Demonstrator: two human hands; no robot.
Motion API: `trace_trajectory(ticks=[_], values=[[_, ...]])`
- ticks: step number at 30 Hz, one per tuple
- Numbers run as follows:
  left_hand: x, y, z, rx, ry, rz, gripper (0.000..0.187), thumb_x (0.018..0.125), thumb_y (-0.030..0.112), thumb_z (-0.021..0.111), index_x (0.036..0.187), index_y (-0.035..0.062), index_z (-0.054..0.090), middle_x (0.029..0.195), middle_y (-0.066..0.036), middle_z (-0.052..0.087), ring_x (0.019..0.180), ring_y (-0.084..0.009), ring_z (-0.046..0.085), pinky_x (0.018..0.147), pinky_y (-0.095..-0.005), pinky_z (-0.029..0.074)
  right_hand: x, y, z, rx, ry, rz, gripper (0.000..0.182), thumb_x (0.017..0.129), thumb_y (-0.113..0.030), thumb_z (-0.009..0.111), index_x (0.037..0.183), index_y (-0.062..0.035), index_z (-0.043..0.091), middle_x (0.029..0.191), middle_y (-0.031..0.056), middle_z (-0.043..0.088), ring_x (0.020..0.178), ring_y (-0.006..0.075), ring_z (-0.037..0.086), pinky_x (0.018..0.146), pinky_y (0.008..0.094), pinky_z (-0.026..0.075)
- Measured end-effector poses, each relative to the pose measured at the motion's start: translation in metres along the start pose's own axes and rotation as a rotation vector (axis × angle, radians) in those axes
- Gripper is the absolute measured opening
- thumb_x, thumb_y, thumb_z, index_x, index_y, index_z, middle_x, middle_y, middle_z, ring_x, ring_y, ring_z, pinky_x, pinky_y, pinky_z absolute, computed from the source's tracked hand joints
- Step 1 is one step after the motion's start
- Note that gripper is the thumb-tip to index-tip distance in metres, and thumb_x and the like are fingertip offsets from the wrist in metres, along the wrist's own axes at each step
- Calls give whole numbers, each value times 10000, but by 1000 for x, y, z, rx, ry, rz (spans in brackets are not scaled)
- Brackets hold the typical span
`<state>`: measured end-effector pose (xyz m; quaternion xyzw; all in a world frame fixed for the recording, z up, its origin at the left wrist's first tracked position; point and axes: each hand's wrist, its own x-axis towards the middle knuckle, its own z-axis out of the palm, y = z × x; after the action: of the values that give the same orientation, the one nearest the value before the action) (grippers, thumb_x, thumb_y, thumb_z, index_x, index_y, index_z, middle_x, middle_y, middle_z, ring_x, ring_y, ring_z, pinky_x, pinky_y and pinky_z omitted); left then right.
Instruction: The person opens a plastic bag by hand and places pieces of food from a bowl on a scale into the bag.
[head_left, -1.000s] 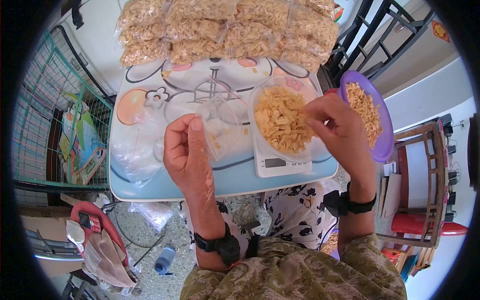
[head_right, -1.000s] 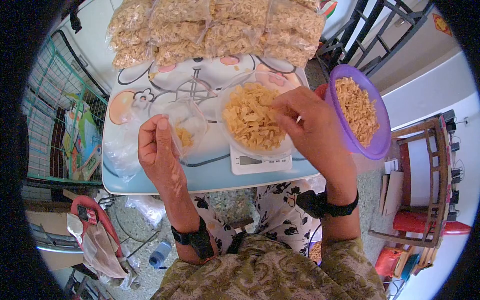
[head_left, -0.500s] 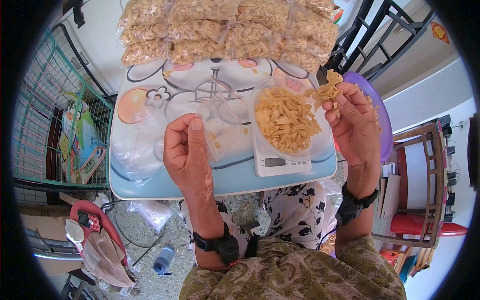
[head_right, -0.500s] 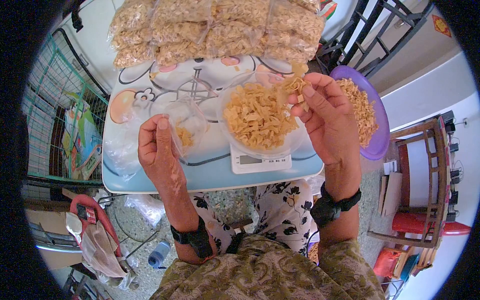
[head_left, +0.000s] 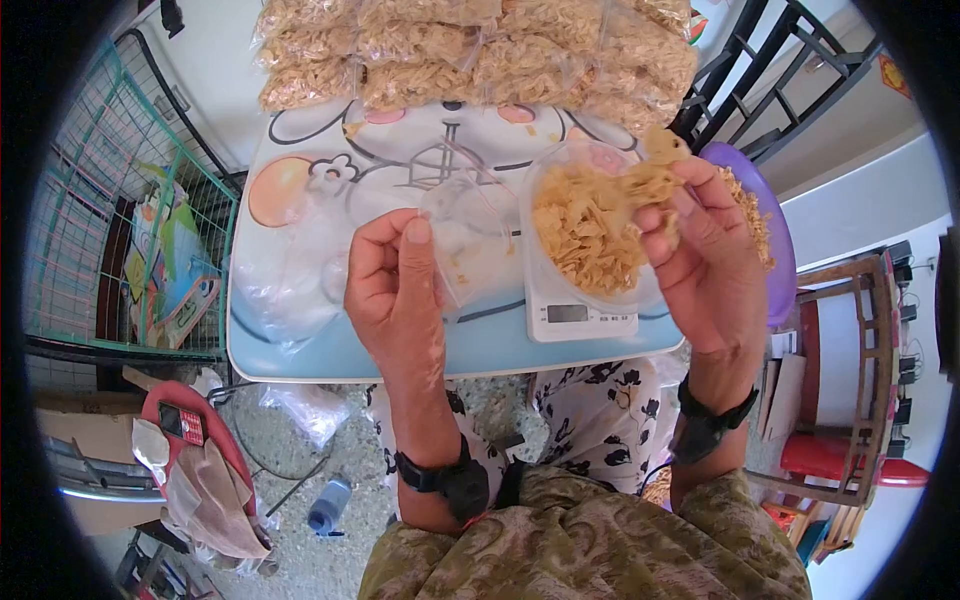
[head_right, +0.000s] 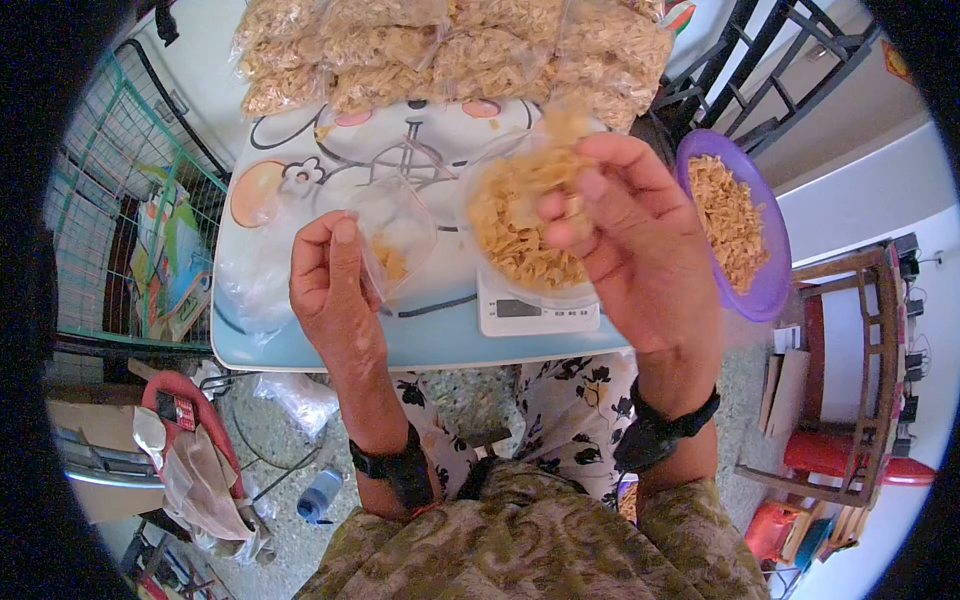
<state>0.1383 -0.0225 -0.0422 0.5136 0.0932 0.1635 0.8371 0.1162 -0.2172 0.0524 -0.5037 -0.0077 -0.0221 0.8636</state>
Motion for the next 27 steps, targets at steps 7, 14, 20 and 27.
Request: trace_trajectory(ticks=[7,14,20,27], values=[[-1,2,-1,-68,-57,9,136,917,185,604,968,60,593,683,52,544,465,11,363,380,-158,238,5,43,50,-553,-205,-86,188,899,-4,560,1084,10,529,1029,86,581,862,145,611,704,256,546],[-2,7,-4,-74,-89,-26,126,922,171,593,976,57,585,687,47,547,472,8,374,388,-160,247,13,67,58,-1104,-244,-240,181,866,55,550,1032,-16,552,948,35,564,809,81,583,617,207,523],[0,9,-6,-64,-28,-45,125,926,174,588,970,57,591,685,53,541,489,12,377,398,-159,251,10,66,62,-1242,-305,-221,124,833,26,572,948,-17,586,832,74,577,677,133,585,561,250,461],[-4,12,-12,-71,-172,-64,119,929,162,588,965,48,591,728,49,555,551,15,397,451,-147,269,20,70,65,-1385,-380,-273,90,835,-89,533,873,-9,543,780,198,593,768,400,584,671,451,463]])
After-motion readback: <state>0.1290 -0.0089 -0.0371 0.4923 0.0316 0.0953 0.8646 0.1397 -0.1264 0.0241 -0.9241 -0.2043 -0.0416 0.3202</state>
